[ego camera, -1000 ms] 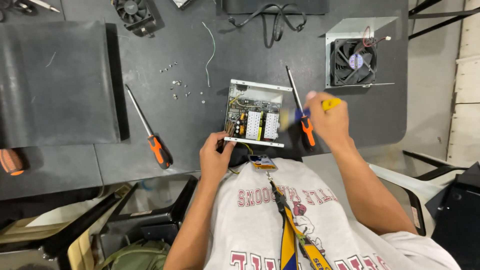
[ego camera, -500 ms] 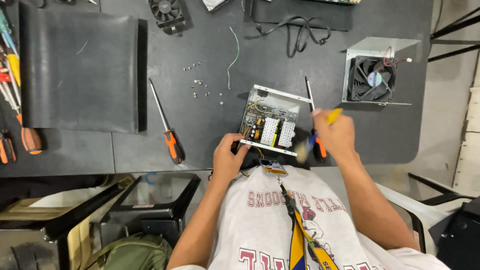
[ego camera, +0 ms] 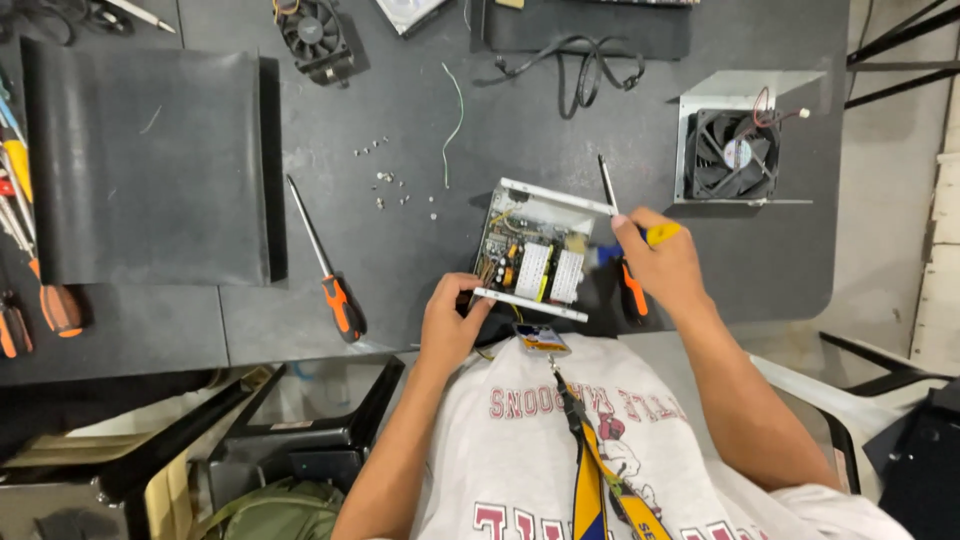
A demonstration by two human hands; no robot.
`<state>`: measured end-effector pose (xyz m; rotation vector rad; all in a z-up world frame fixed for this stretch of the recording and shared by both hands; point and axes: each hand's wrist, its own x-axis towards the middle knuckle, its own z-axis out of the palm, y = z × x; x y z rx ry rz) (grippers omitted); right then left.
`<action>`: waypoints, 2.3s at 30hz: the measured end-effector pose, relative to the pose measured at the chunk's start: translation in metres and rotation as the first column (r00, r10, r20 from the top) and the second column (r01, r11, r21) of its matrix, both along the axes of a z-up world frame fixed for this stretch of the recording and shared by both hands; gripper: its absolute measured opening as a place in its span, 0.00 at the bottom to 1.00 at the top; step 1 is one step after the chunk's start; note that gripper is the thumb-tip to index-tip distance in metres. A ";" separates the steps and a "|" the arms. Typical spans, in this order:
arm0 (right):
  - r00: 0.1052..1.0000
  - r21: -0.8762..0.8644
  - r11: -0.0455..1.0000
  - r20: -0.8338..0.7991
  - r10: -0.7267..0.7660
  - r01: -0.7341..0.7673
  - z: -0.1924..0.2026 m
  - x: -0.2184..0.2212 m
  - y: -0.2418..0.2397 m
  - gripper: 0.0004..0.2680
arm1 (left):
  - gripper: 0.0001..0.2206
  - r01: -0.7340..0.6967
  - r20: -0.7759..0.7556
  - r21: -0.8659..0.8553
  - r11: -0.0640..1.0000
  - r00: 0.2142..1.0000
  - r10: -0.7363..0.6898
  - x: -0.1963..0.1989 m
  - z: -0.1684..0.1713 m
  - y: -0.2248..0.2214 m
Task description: Disassembling a computer power supply unit to clean the fan and internal components using a screwdriver and brush.
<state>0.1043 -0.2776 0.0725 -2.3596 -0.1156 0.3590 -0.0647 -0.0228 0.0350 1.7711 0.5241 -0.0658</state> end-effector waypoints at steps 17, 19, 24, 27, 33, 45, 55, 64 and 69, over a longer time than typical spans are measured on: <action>0.572 0.029 0.586 -0.260 -0.778 0.810 -0.047 0.057 -0.212 0.10 | 0.05 0.272 -0.066 0.051 0.961 0.961 -0.268 0.016 0.007 0.017; 0.532 0.106 0.527 -0.302 -0.791 0.843 -0.066 0.068 -0.213 0.08 | 0.04 0.268 -0.125 0.085 0.960 0.958 -0.256 0.023 0.014 0.013; 0.653 0.065 0.651 -0.122 -0.747 0.756 -0.084 0.075 -0.196 0.20 | 0.06 0.177 -0.175 0.004 0.984 0.969 -0.173 0.023 0.018 0.010; 0.760 -0.222 0.727 0.166 -0.629 0.650 -0.166 0.098 -0.275 0.25 | 0.09 0.151 -0.178 0.017 0.988 0.973 -0.145 0.020 0.020 0.007; 0.687 -0.251 0.958 0.721 0.090 0.138 -0.041 0.073 -0.146 0.11 | 0.09 0.106 -0.175 0.026 0.994 0.979 -0.100 0.017 0.026 0.001; 0.806 -0.011 0.997 0.588 0.066 -0.074 0.025 0.114 -0.128 0.12 | 0.17 -0.009 -0.176 -0.011 1.000 0.984 0.007 0.012 0.023 -0.008; 0.982 0.849 0.528 0.071 -0.173 0.031 0.154 0.044 -0.108 0.14 | 0.23 -0.134 0.063 -0.040 0.990 0.989 0.136 0.038 0.052 0.006; 0.774 0.728 0.386 -0.631 0.052 0.567 0.067 0.036 -0.013 0.13 | 0.48 0.382 0.437 -0.484 0.787 0.885 -0.160 0.077 0.108 0.011; 0.741 0.756 0.329 -0.641 0.201 0.565 0.052 0.034 -0.008 0.11 | 0.30 -0.026 0.051 -0.674 0.738 0.995 0.082 0.084 0.095 0.015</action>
